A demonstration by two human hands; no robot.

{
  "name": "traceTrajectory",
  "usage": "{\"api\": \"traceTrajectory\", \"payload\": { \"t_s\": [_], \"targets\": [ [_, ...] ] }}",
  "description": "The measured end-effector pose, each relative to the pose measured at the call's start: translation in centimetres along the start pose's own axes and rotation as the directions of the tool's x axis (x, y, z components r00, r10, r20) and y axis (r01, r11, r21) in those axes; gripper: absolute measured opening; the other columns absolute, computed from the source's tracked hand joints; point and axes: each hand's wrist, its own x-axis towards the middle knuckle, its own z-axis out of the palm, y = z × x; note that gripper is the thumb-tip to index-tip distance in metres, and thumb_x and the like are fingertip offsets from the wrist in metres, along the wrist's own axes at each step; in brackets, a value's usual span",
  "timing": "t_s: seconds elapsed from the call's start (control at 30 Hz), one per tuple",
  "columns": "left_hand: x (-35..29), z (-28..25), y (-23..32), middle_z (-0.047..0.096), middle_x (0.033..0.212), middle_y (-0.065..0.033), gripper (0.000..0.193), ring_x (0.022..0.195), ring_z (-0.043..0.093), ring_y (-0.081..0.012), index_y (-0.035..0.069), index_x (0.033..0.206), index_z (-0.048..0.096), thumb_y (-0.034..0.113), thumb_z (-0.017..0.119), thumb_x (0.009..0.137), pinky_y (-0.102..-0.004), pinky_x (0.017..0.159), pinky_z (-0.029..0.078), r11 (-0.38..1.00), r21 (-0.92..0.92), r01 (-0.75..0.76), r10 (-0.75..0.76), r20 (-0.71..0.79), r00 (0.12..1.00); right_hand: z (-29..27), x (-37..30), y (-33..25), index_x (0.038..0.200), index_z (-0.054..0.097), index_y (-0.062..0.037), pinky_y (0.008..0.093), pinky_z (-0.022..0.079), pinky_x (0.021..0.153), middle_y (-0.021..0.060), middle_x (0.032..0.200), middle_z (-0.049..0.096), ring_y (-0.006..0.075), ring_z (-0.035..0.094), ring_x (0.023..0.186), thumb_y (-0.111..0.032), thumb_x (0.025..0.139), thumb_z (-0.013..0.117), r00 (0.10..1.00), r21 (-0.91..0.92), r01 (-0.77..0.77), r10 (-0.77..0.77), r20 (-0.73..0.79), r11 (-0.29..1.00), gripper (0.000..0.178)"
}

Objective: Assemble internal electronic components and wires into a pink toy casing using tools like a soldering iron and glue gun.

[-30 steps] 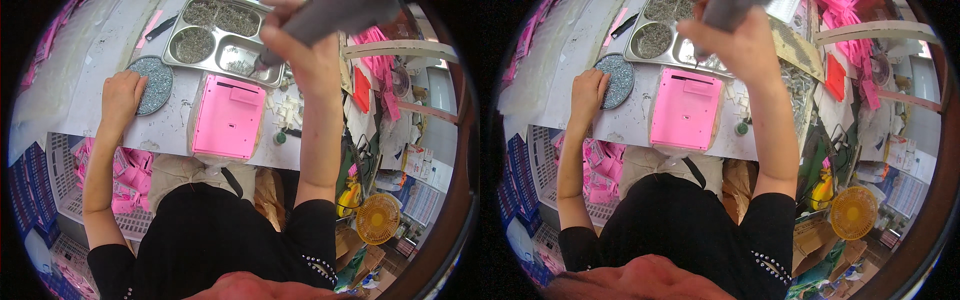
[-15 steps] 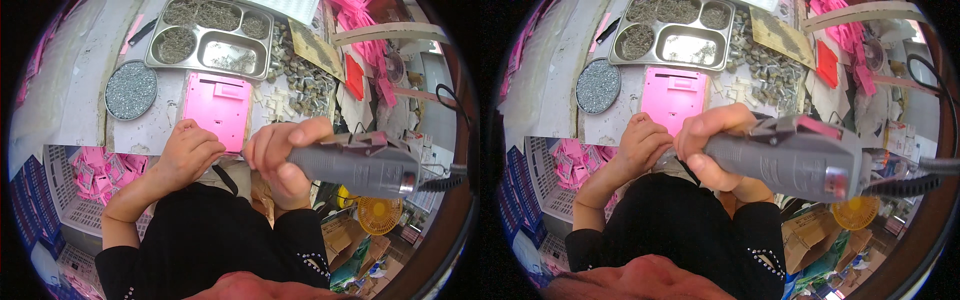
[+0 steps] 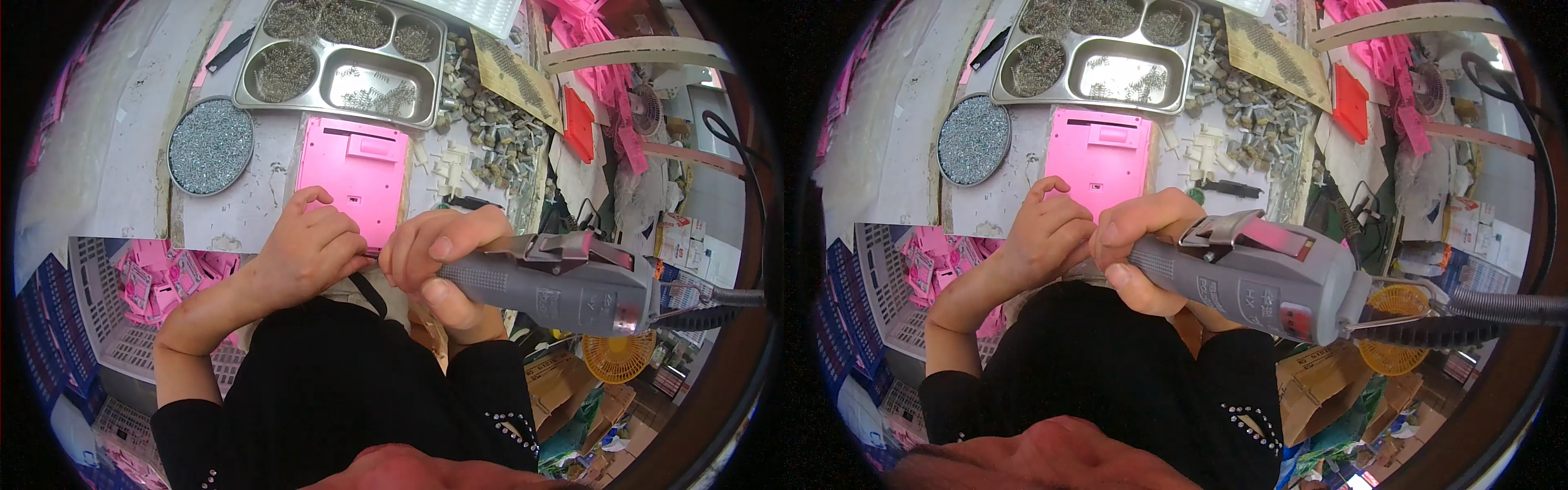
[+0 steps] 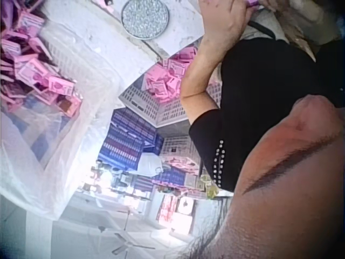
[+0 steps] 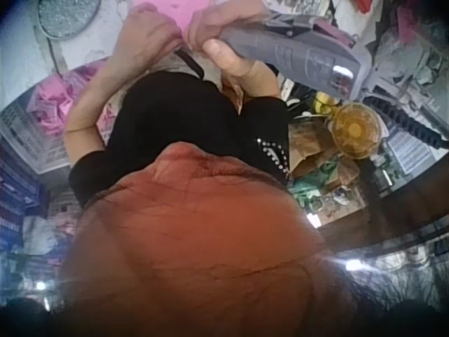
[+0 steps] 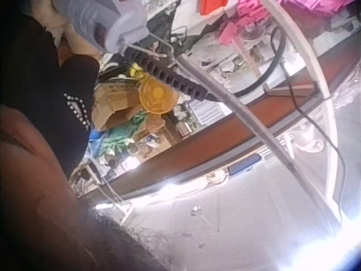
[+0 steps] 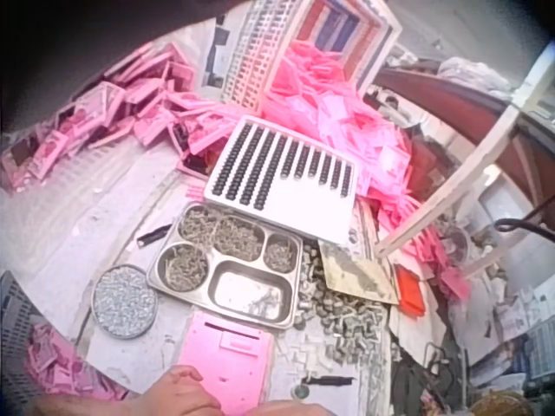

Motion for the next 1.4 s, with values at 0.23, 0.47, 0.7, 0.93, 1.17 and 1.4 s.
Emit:
{"api": "traceTrajectory", "payload": {
  "t_s": [0.23,0.47,0.7,0.93,1.17,1.4],
  "targets": [
    [0.8,0.3,-1.7,0.061,0.081,-0.0025,0.02,0.078,0.062,-0.0227,0.009,0.086,0.064,0.017,0.082,0.082,-0.0397,0.083,0.047,0.998,-0.069,0.013,-0.019,-0.082,0.996,-1.0,-2.3,-0.2,0.113,0.045,-0.0106,0.0365,0.05,0.057,0.0051,0.067,0.054,0.0176,0.053,0.056,-0.009,0.093,0.071,0.993,-0.097,-0.025,0.013,-0.119,0.995,0.033],
    [0.8,1.8,-2.5,0.065,0.09,-0.009,0.026,0.087,0.063,-0.0286,0.004,0.077,0.059,0.018,0.081,0.083,-0.0439,0.082,0.05,0.995,-0.078,0.057,-0.061,-0.048,0.997,-2.9,-5.0,2.1,0.11,0.045,-0.0104,0.0383,0.052,0.059,0.0066,0.067,0.055,0.0184,0.054,0.058,-0.004,0.092,0.07,0.996,-0.208,-0.019,-0.001,-0.094,0.978,0.032],
    [-0.8,1.8,-3.1,0.072,0.12,-0.0128,0.025,0.119,0.066,-0.0332,0.002,0.078,0.058,0.015,0.079,0.084,-0.0513,0.11,0.048,0.985,-0.11,0.134,-0.127,0.073,0.989,-2.9,-4.4,4.0,0.086,0.052,-0.0064,0.0359,0.052,0.053,0.0096,0.062,0.057,0.0241,0.059,0.053,0.005,0.082,0.071,0.986,-0.343,0.159,-0.135,0.093,0.926,0.023],
    [-1.1,1.8,-3.3,0.072,0.121,-0.0118,0.017,0.12,0.066,-0.0319,0.001,0.087,0.067,0.014,0.078,0.085,-0.0514,0.11,0.048,0.988,-0.107,0.115,-0.107,0.073,0.992,-4.1,-1.1,2.3,0.083,0.047,-0.0083,0.0385,0.052,0.053,0.007,0.058,0.054,0.0234,0.054,0.05,-0.001,0.087,0.07,0.99,-0.18,0.066,-0.042,0.136,0.982,0.024],
    [-1.2,1.8,-3.5,0.072,0.122,-0.0111,0.016,0.12,0.066,-0.0316,0.001,0.09,0.069,0.013,0.078,0.085,-0.0514,0.109,0.049,0.985,-0.131,0.113,-0.106,0.062,0.992,-4.0,0.2,3.9,0.087,0.046,-0.0063,0.0359,0.051,0.049,0.0073,0.059,0.054,0.0228,0.053,0.047,0.004,0.087,0.066,0.958,-0.314,0.221,-0.145,0.248,0.923,0.023],
    [-1.4,1.8,-3.6,0.071,0.122,-0.0108,0.019,0.121,0.066,-0.0311,0.001,0.093,0.068,0.013,0.079,0.083,-0.0509,0.108,0.05,0.983,-0.144,0.113,-0.105,0.065,0.992,-4.5,0.5,4.9,0.084,0.047,-0.0071,0.0356,0.051,0.048,0.0067,0.057,0.054,0.0225,0.054,0.045,0.001,0.086,0.069,0.963,-0.294,0.152,-0.075,0.257,0.944,0.024]
  ]
}}
